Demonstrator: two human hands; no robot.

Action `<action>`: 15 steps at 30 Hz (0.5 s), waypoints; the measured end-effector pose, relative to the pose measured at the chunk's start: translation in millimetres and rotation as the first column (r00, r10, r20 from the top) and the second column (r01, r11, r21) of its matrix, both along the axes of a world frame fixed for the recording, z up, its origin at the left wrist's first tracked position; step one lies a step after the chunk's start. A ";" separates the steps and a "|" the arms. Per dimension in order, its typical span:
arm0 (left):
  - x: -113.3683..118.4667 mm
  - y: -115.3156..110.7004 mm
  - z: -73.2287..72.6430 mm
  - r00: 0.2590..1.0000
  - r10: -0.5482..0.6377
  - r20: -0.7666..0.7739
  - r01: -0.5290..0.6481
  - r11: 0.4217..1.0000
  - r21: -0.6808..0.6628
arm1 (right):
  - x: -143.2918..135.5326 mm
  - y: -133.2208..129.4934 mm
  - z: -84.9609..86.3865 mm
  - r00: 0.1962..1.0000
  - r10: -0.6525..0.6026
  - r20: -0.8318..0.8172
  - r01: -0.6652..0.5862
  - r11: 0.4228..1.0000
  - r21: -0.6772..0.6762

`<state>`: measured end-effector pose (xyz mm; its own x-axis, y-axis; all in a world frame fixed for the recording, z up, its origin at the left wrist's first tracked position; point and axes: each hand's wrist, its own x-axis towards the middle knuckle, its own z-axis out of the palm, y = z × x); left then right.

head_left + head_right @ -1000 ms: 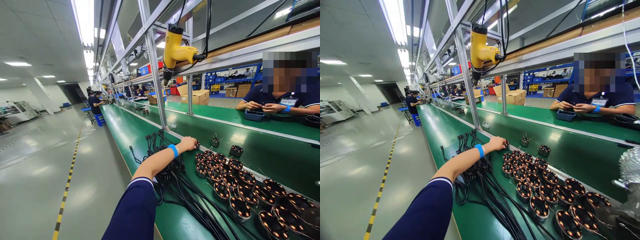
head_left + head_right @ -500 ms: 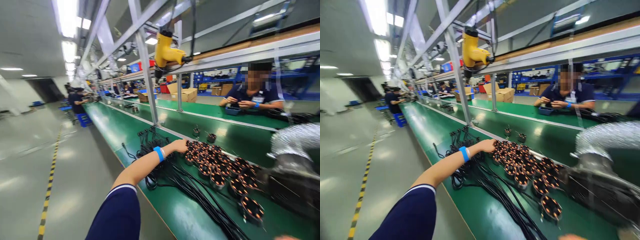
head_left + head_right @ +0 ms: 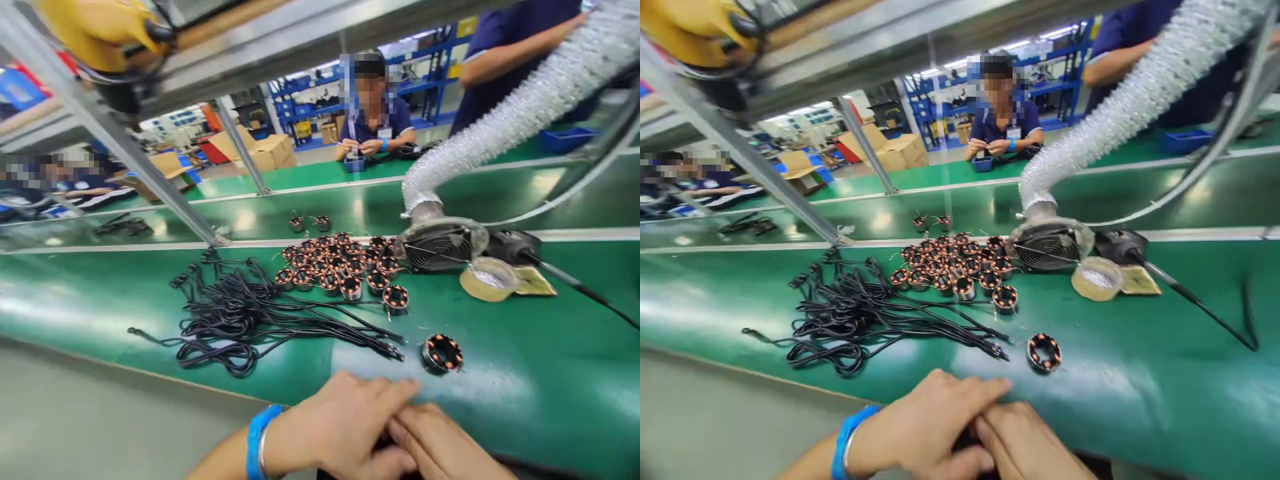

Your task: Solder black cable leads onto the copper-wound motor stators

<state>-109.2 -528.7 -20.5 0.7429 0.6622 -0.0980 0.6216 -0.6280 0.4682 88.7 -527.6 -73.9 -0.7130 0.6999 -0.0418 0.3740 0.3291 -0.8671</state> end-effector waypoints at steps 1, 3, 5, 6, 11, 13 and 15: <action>-2.1 1.2 -8.9 0.997 0.064 -0.030 -0.064 0.998 0.019 | 8.0 -4.1 -1.2 0.999 -0.039 0.023 0.039 0.999 0.010; -8.8 6.3 -25.2 0.990 0.134 -0.051 -0.131 0.989 0.071 | 23.4 -12.2 -3.1 0.989 -0.135 0.056 0.134 0.990 0.034; -11.4 8.7 -36.1 0.987 0.154 -0.039 -0.150 0.984 0.096 | 31.9 -18.0 -5.1 0.978 -0.186 0.091 0.179 0.980 0.081; -9.7 7.3 -38.7 0.986 0.161 -0.032 -0.158 0.984 0.088 | 32.3 -19.3 -6.1 0.973 -0.198 0.122 0.184 0.976 0.117; 8.6 -2.6 -27.3 0.988 0.116 -0.107 -0.116 0.993 0.000 | 17.8 -7.4 -3.6 0.963 -0.177 0.206 0.106 0.943 0.314; 0.1 17.0 -13.9 0.964 0.190 -0.185 -0.187 0.982 0.033 | 22.5 2.0 0.4 0.977 -0.183 0.112 0.127 0.914 0.386; -25.6 61.5 4.1 0.873 0.429 -0.230 -0.403 0.902 0.154 | 38.0 8.7 -0.1 0.974 -0.227 -0.018 0.209 0.857 0.472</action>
